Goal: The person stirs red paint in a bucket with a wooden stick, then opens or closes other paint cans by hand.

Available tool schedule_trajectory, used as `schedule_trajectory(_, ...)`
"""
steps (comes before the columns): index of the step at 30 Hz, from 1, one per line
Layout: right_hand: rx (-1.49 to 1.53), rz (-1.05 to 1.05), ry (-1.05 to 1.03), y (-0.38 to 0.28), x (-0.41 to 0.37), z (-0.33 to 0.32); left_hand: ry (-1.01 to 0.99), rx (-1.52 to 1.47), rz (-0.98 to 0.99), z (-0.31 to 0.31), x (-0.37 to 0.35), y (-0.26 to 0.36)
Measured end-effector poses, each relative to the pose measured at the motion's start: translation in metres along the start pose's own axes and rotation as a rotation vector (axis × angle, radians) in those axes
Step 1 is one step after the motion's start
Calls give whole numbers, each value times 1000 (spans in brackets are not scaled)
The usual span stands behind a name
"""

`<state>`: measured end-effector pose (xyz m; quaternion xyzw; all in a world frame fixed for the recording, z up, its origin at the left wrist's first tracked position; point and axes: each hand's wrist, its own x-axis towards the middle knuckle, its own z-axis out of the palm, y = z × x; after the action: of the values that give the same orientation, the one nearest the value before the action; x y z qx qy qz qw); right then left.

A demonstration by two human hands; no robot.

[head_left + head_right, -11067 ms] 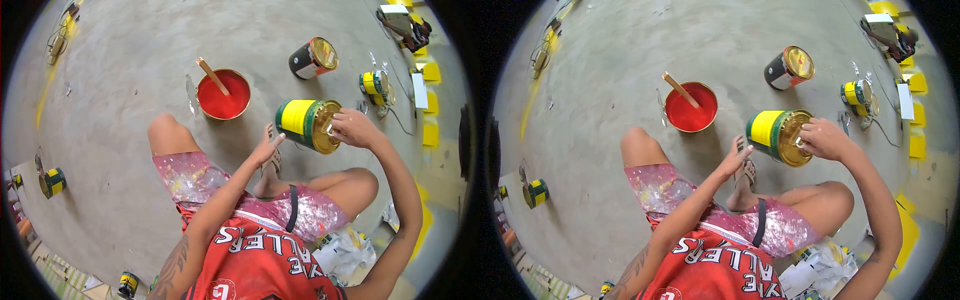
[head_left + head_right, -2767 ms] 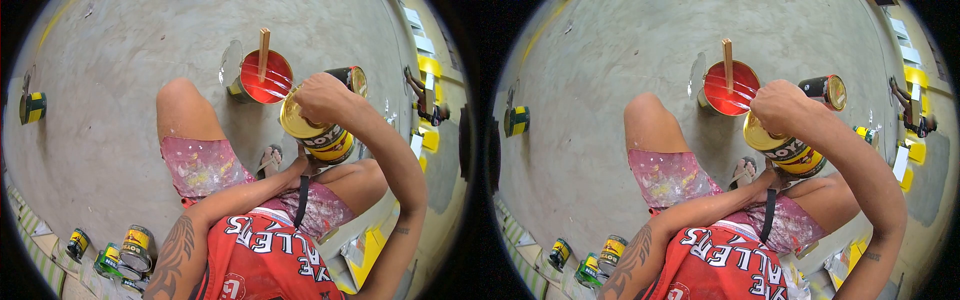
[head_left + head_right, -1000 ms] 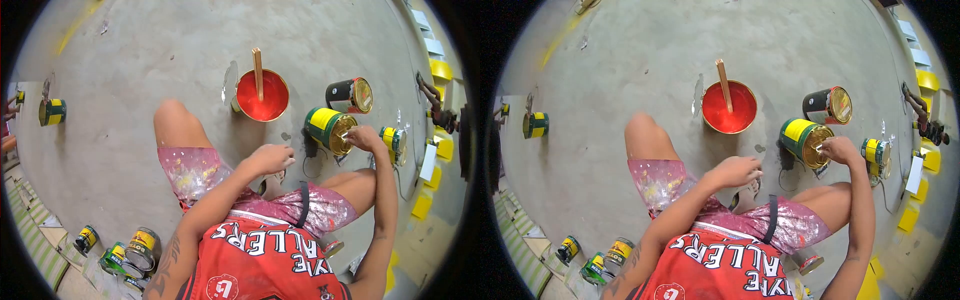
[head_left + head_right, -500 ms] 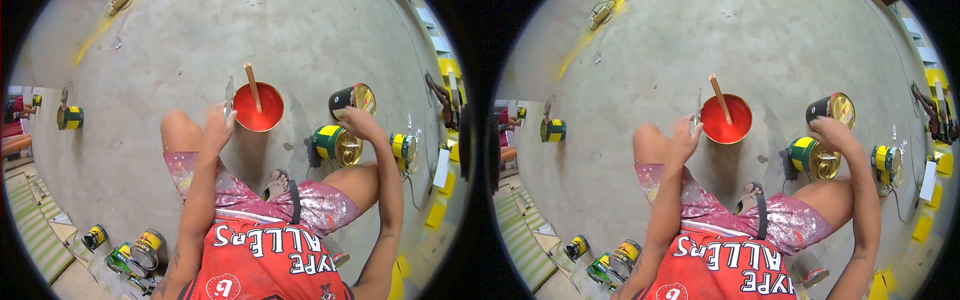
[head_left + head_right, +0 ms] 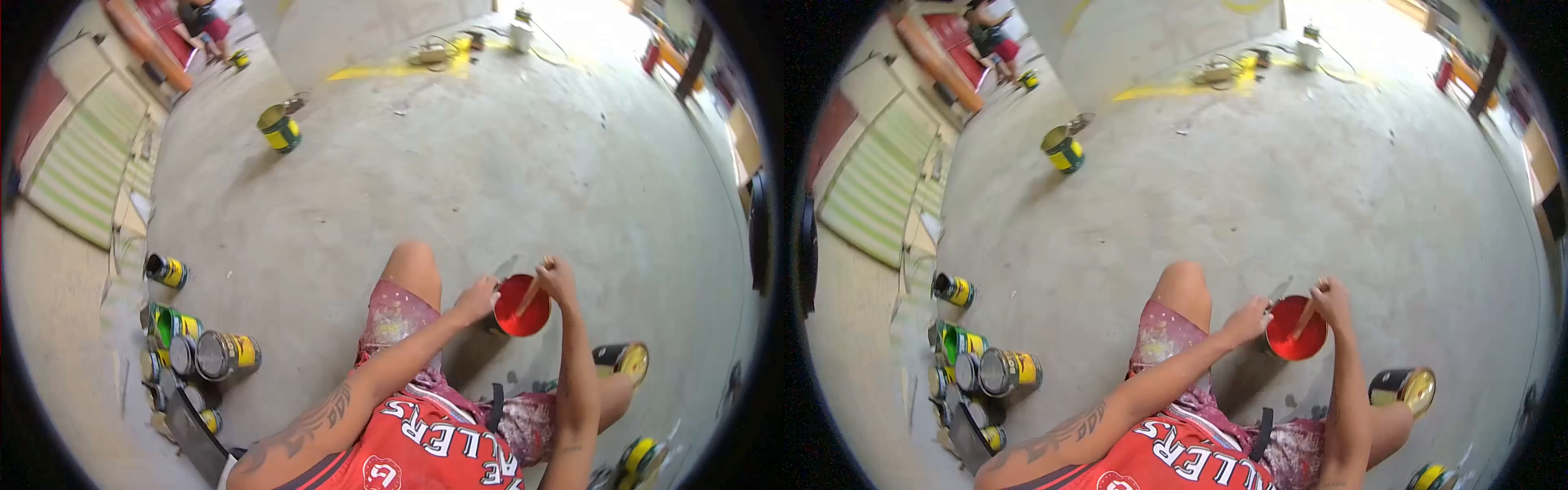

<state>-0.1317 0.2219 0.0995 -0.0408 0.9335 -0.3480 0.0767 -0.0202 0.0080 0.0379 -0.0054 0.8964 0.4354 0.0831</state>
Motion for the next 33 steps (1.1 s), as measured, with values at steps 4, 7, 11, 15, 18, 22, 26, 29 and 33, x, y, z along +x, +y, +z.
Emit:
schedule_trajectory(4,153,56,-52,-16,-27,-20,28,-31,32,0,-13,-6)
schedule_trajectory(7,223,52,-191,-13,-44,-24,43,-54,10,-6,-16,3)
schedule_trajectory(11,356,15,-340,4,-59,-22,39,-47,-32,-9,-17,9)
schedule_trajectory(15,275,23,-411,16,-59,-34,92,-79,7,5,-16,-3)
schedule_trajectory(18,-143,-209,-207,11,-60,-37,138,-97,38,16,-12,-17)
schedule_trajectory(22,-123,-223,-155,-29,-77,-33,119,-108,25,12,-16,-15)
schedule_trajectory(26,118,-295,-173,-39,-91,-25,137,-109,42,13,-18,-17)
schedule_trajectory(29,185,-335,-279,-18,-88,-16,120,-146,11,7,-18,-15)
schedule_trajectory(33,200,-336,-310,6,-86,-7,109,-83,76,3,-23,-17)
